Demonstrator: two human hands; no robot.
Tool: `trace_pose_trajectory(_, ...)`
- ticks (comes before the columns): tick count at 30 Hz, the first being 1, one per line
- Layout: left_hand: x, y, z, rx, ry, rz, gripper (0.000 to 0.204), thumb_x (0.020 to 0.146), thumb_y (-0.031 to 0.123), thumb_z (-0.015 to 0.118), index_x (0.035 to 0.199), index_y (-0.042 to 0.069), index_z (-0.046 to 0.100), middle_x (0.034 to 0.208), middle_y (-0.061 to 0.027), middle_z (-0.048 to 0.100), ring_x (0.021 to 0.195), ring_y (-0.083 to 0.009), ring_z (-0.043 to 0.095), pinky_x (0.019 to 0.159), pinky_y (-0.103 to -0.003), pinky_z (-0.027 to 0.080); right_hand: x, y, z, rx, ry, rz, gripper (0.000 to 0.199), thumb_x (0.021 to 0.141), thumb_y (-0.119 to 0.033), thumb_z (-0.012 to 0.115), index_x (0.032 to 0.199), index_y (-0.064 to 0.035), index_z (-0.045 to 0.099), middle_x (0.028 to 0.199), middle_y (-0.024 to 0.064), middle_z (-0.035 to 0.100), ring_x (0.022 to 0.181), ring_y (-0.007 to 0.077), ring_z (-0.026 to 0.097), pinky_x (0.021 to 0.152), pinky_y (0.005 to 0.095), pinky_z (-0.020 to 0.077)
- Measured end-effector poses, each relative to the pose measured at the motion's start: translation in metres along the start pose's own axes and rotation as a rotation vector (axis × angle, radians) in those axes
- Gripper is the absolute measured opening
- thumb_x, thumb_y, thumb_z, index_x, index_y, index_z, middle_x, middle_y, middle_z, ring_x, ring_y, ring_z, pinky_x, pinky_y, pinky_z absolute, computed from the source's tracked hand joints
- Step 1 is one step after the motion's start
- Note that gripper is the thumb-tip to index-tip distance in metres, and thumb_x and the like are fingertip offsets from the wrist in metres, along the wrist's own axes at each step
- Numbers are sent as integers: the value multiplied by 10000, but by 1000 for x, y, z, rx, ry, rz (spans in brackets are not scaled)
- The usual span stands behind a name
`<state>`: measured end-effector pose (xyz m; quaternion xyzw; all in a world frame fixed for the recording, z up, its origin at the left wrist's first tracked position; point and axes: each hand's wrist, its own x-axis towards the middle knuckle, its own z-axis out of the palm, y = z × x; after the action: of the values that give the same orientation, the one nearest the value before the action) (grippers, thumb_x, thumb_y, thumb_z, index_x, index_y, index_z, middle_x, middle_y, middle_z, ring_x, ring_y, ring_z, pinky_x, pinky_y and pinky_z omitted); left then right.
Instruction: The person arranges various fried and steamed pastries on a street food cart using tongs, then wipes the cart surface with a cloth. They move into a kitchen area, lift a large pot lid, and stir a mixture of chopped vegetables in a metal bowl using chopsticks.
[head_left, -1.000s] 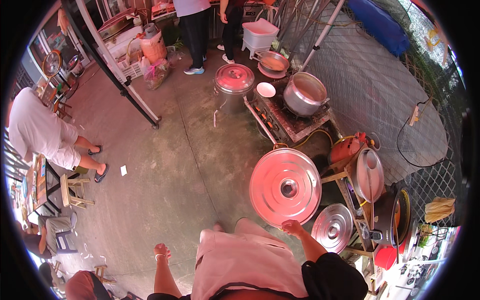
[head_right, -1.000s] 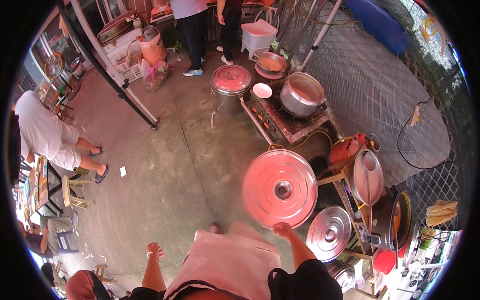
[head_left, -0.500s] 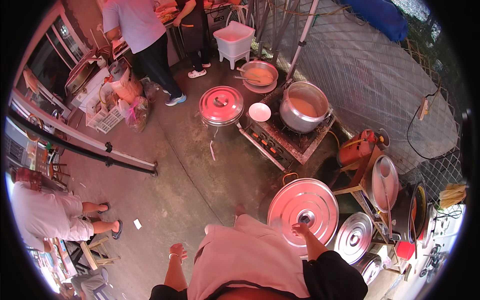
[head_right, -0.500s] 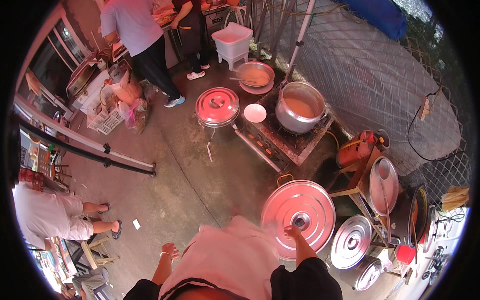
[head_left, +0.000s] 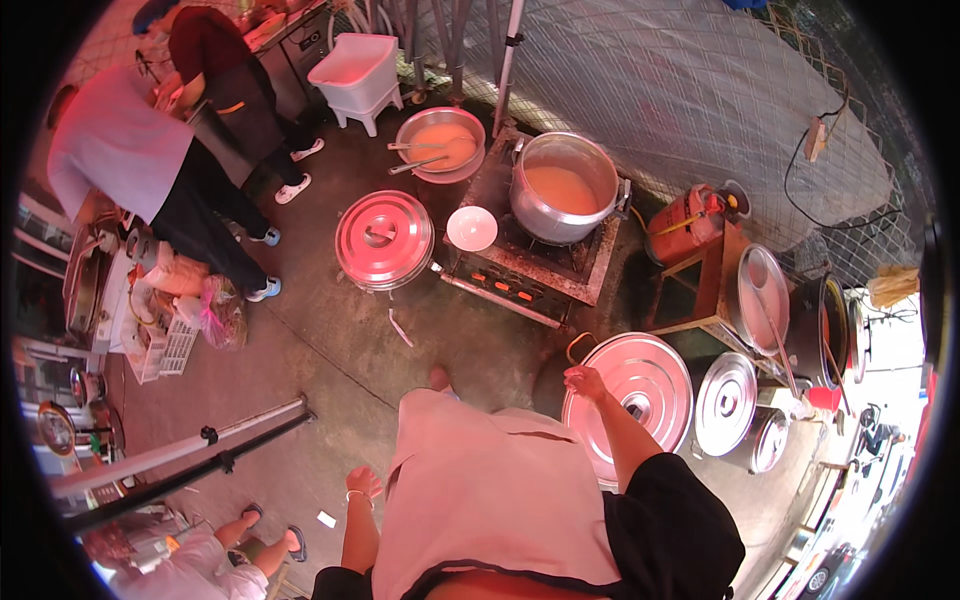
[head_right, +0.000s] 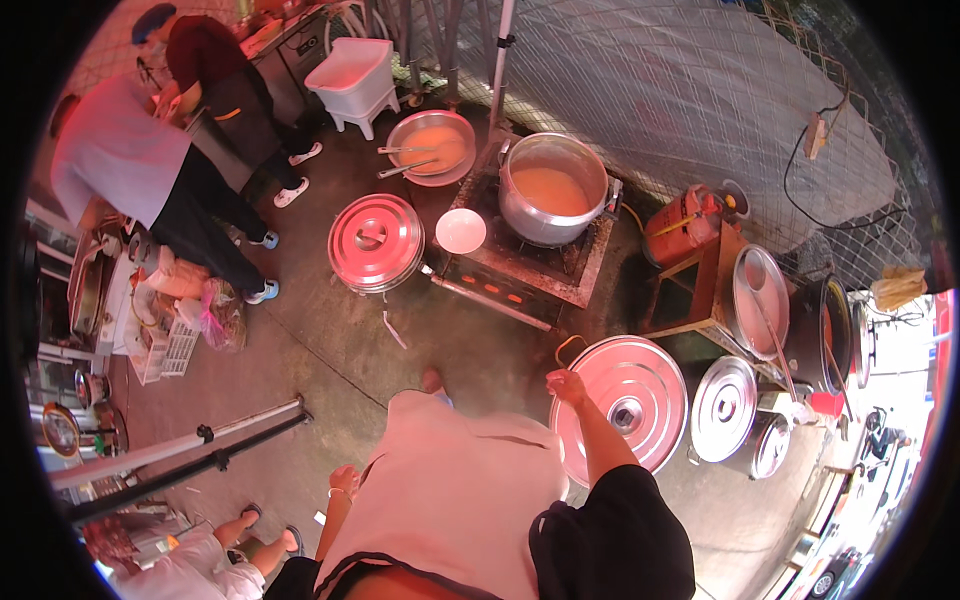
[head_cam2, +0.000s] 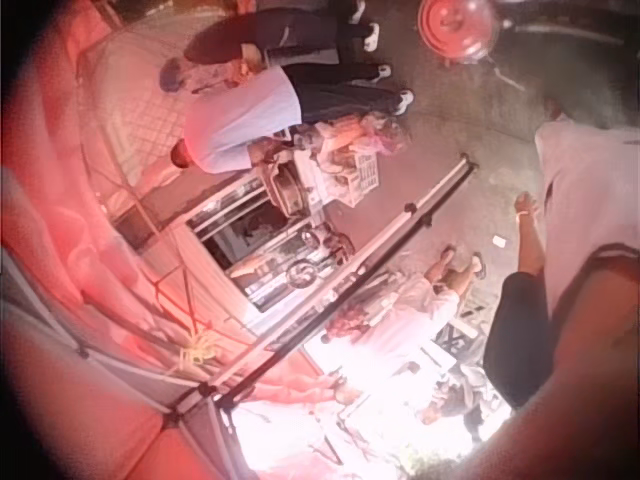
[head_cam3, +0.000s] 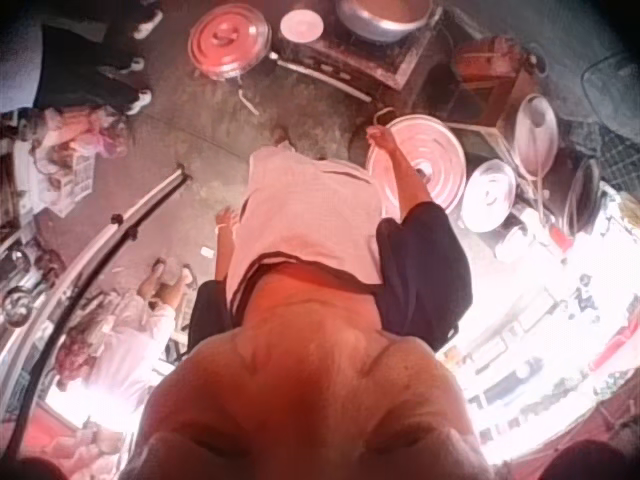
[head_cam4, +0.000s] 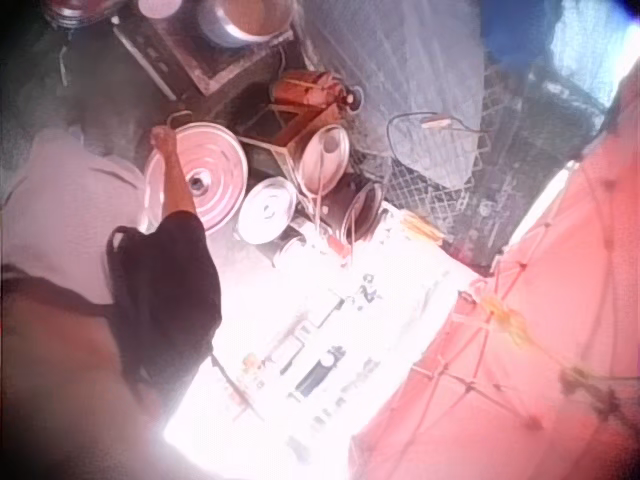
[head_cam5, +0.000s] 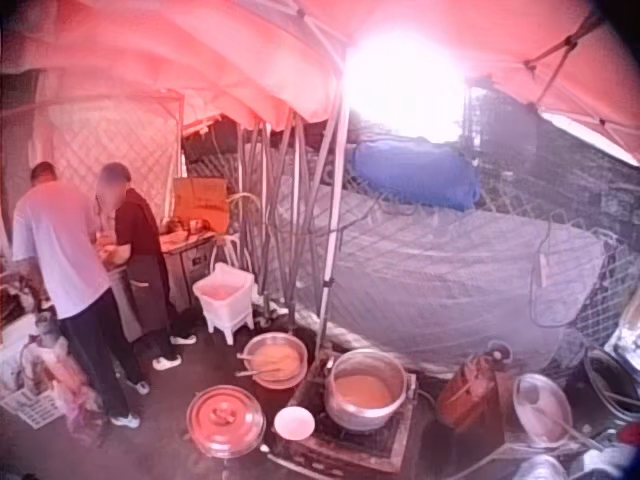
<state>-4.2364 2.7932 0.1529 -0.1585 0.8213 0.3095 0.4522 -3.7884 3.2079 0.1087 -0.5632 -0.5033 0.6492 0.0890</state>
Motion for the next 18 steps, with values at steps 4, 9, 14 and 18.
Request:
trace_pose_trajectory(4,51,78,-19,44,-46,61,229,869,231,541,1068,120,564,904,-72,591,773,-260,629,621,-449,542,-26,13,17,103,140,334,180,792,-57,591,967,-29,622,774,71,644,635,143,606,562,284,495)
trace_pose_trajectory(9,79,160,-33,98,-39,131,188,891,230,512,1043,133,563,893,-53,593,724,-221,621,580,-415,527,-19,-4,37,183,182,463,87,780,-41,571,849,-45,623,678,72,595,529,156,549,451,283,425)
trace_pose_trajectory(14,81,219,-5,157,-22,123,183,901,226,491,1051,139,550,888,-48,595,708,-210,620,569,-401,524,101,69,-13,962,-273,352,128,805,-91,598,928,-66,621,748,54,627,598,137,584,504,260,465)
trace_pose_trajectory(18,53,241,33,169,41,56,198,894,234,507,1057,129,549,887,-45,594,721,-216,626,567,-405,530,178,-55,-55,677,160,234,143,837,-158,581,954,-79,608,791,41,637,628,122,600,508,254,464)
